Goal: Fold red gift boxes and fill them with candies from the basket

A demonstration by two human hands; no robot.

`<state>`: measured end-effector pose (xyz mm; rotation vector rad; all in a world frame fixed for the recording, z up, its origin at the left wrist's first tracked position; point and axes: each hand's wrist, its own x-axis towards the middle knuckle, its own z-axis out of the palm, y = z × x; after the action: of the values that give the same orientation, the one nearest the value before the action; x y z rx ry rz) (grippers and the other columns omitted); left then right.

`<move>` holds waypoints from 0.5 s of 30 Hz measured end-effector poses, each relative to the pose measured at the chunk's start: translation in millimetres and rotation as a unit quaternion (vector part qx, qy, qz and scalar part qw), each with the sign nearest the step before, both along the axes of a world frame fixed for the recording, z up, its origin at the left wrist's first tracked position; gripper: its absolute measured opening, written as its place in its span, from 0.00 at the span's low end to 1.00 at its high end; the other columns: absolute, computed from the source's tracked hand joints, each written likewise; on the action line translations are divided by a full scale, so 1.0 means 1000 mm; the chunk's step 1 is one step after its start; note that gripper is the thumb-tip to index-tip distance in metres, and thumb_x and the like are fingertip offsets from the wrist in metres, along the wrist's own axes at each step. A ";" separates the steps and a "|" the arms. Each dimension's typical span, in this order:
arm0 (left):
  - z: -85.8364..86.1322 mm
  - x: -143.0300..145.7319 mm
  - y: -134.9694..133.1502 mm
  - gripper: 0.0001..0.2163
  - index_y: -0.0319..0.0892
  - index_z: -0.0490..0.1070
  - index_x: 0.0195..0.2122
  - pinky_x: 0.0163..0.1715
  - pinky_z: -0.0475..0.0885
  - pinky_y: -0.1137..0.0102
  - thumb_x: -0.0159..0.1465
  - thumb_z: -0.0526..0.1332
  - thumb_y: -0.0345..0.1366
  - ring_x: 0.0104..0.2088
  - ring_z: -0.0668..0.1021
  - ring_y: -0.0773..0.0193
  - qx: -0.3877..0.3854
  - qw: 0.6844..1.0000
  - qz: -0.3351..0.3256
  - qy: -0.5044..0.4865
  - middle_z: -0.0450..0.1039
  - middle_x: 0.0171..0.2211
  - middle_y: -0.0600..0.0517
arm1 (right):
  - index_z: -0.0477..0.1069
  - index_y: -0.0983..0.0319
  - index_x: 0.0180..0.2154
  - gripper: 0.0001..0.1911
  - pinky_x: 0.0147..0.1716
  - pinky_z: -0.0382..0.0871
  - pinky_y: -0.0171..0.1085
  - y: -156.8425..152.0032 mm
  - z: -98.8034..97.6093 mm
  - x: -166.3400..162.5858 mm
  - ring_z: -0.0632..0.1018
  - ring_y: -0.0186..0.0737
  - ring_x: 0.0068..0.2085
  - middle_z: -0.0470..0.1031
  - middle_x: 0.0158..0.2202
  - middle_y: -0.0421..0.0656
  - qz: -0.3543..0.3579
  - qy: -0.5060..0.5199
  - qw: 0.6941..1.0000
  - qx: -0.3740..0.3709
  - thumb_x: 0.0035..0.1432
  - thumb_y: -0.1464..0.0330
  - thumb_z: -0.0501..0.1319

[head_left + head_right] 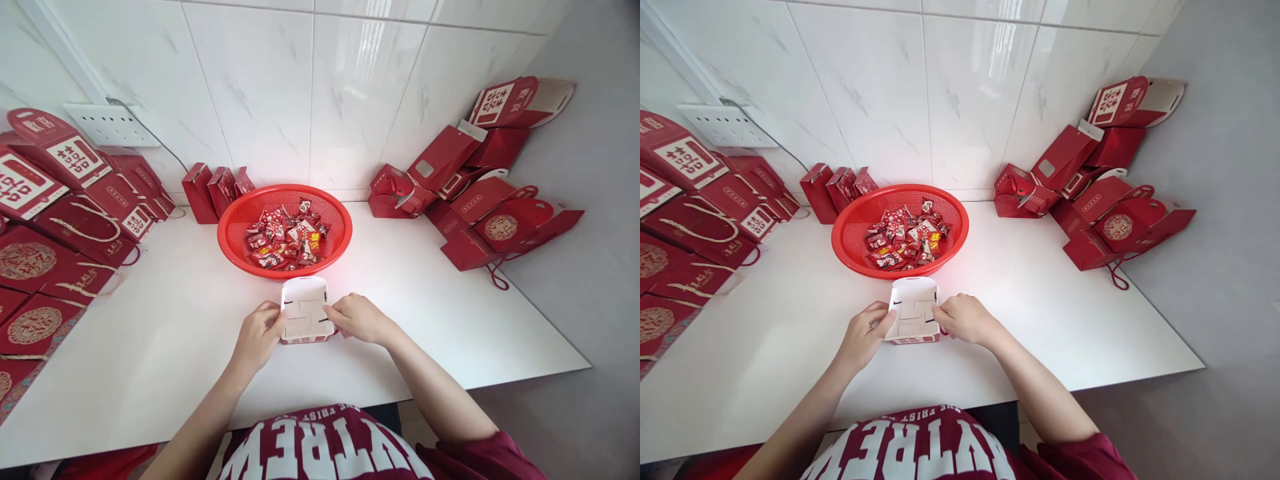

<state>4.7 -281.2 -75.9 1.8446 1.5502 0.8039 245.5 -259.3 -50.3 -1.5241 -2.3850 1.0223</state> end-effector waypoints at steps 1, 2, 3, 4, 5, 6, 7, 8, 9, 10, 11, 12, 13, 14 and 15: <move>-0.003 -0.001 0.000 0.20 0.42 0.70 0.22 0.34 0.71 0.70 0.69 0.54 0.43 0.35 0.77 0.63 -0.006 1.000 -0.004 -0.007 0.71 0.34 0.51 | 0.69 0.60 0.22 0.26 0.34 0.67 0.37 -0.001 -0.004 0.001 0.75 0.39 0.27 0.76 0.24 0.42 -0.019 0.017 0.999 0.045 0.69 0.59 0.47; -0.006 -0.002 0.000 0.20 0.41 0.71 0.22 0.37 0.73 0.69 0.69 0.53 0.43 0.40 0.78 0.60 0.002 1.000 -0.003 -0.013 0.73 0.40 0.49 | 0.71 0.60 0.27 0.21 0.35 0.68 0.38 -0.002 -0.007 0.001 0.76 0.41 0.30 0.77 0.28 0.43 -0.034 0.039 0.993 0.110 0.68 0.58 0.50; -0.010 -0.002 -0.001 0.20 0.41 0.73 0.22 0.41 0.74 0.67 0.69 0.54 0.43 0.46 0.78 0.57 0.020 1.000 0.001 -0.014 0.73 0.46 0.48 | 0.72 0.60 0.32 0.15 0.38 0.70 0.40 -0.003 -0.011 0.002 0.77 0.44 0.35 0.78 0.33 0.46 -0.038 0.065 0.981 0.182 0.66 0.59 0.53; -0.013 -0.002 -0.002 0.20 0.41 0.73 0.22 0.46 0.74 0.65 0.68 0.54 0.42 0.52 0.76 0.54 0.043 0.999 0.004 -0.013 0.71 0.52 0.47 | 0.73 0.60 0.39 0.11 0.44 0.70 0.43 -0.003 -0.014 0.002 0.77 0.46 0.42 0.78 0.40 0.48 -0.025 0.093 0.964 0.249 0.65 0.62 0.55; -0.015 -0.002 -0.003 0.19 0.41 0.73 0.21 0.51 0.72 0.62 0.68 0.55 0.41 0.58 0.72 0.51 0.068 0.998 0.003 -0.016 0.69 0.57 0.46 | 0.72 0.59 0.45 0.11 0.50 0.69 0.47 -0.004 -0.017 0.001 0.76 0.49 0.49 0.76 0.47 0.50 0.001 0.121 0.947 0.299 0.65 0.64 0.55; -0.017 -0.002 -0.005 0.19 0.41 0.72 0.19 0.55 0.70 0.60 0.67 0.56 0.40 0.62 0.69 0.49 0.091 0.996 -0.001 -0.022 0.67 0.60 0.46 | 0.70 0.58 0.50 0.14 0.57 0.65 0.51 -0.005 -0.019 0.001 0.72 0.50 0.57 0.73 0.55 0.51 0.033 0.146 0.933 0.326 0.66 0.66 0.54; -0.018 -0.002 -0.006 0.19 0.40 0.71 0.19 0.58 0.68 0.59 0.67 0.56 0.39 0.64 0.67 0.48 0.108 0.993 -0.009 -0.034 0.65 0.62 0.47 | 0.67 0.56 0.56 0.18 0.61 0.61 0.53 -0.005 -0.020 0.000 0.67 0.50 0.63 0.67 0.62 0.51 0.060 0.168 0.927 0.331 0.66 0.66 0.54; -0.018 -0.001 -0.007 0.19 0.40 0.69 0.18 0.59 0.67 0.58 0.67 0.56 0.38 0.63 0.67 0.48 0.119 0.991 -0.018 -0.052 0.66 0.62 0.46 | 0.60 0.56 0.62 0.24 0.64 0.57 0.54 -0.006 -0.021 -0.001 0.61 0.50 0.67 0.59 0.67 0.51 0.077 0.185 0.927 0.318 0.67 0.64 0.55; -0.018 0.000 -0.009 0.18 0.41 0.67 0.18 0.58 0.68 0.58 0.67 0.56 0.37 0.62 0.69 0.50 0.125 0.989 -0.027 -0.074 0.67 0.61 0.46 | 0.52 0.56 0.67 0.32 0.66 0.54 0.55 -0.006 -0.022 -0.001 0.55 0.51 0.70 0.49 0.71 0.51 0.087 0.199 0.931 0.292 0.66 0.60 0.57; -0.017 0.001 -0.010 0.18 0.41 0.65 0.18 0.56 0.69 0.59 0.67 0.56 0.36 0.59 0.72 0.51 0.128 0.986 -0.034 -0.097 0.68 0.59 0.46 | 0.43 0.57 0.70 0.42 0.67 0.52 0.55 -0.007 -0.023 -0.001 0.50 0.53 0.72 0.41 0.73 0.52 0.094 0.209 0.938 0.260 0.63 0.55 0.60; -0.016 0.002 -0.011 0.18 0.41 0.63 0.18 0.54 0.71 0.61 0.66 0.56 0.35 0.56 0.75 0.53 0.130 0.984 -0.040 -0.117 0.70 0.57 0.46 | 0.36 0.58 0.72 0.51 0.68 0.50 0.55 -0.007 -0.024 0.000 0.46 0.54 0.72 0.34 0.74 0.53 0.102 0.215 0.944 0.228 0.60 0.50 0.63; -0.014 0.003 -0.011 0.18 0.41 0.60 0.18 0.52 0.72 0.62 0.66 0.56 0.34 0.53 0.76 0.55 0.132 0.982 -0.041 -0.132 0.71 0.55 0.45 | 0.30 0.58 0.72 0.58 0.68 0.48 0.55 -0.007 -0.024 0.001 0.43 0.56 0.73 0.29 0.74 0.53 0.112 0.217 0.949 0.201 0.56 0.47 0.64; -0.013 0.004 -0.012 0.18 0.41 0.57 0.18 0.49 0.73 0.62 0.66 0.56 0.34 0.51 0.77 0.56 0.133 0.980 -0.039 -0.141 0.72 0.54 0.45 | 0.27 0.58 0.72 0.63 0.68 0.46 0.56 -0.007 -0.025 0.002 0.41 0.57 0.73 0.27 0.74 0.53 0.125 0.216 0.951 0.182 0.52 0.44 0.66; -0.012 0.004 -0.012 0.18 0.42 0.55 0.19 0.48 0.73 0.63 0.66 0.56 0.34 0.50 0.78 0.56 0.134 0.980 -0.033 -0.144 0.73 0.53 0.45 | 0.26 0.58 0.72 0.67 0.69 0.44 0.56 -0.007 -0.025 0.004 0.39 0.58 0.73 0.26 0.73 0.54 0.135 0.212 0.953 0.168 0.49 0.43 0.67; -0.012 0.005 -0.012 0.17 0.42 0.54 0.19 0.47 0.73 0.63 0.65 0.56 0.34 0.49 0.78 0.56 0.133 0.980 -0.027 -0.145 0.73 0.53 0.45 | 0.24 0.58 0.72 0.70 0.69 0.43 0.56 -0.007 -0.026 0.007 0.39 0.58 0.73 0.26 0.73 0.54 0.141 0.207 0.955 0.159 0.46 0.43 0.69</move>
<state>9.3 -293.5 -87.4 1.8439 1.2515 1.2438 252.4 -266.4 -76.0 -0.7881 -2.3486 0.8446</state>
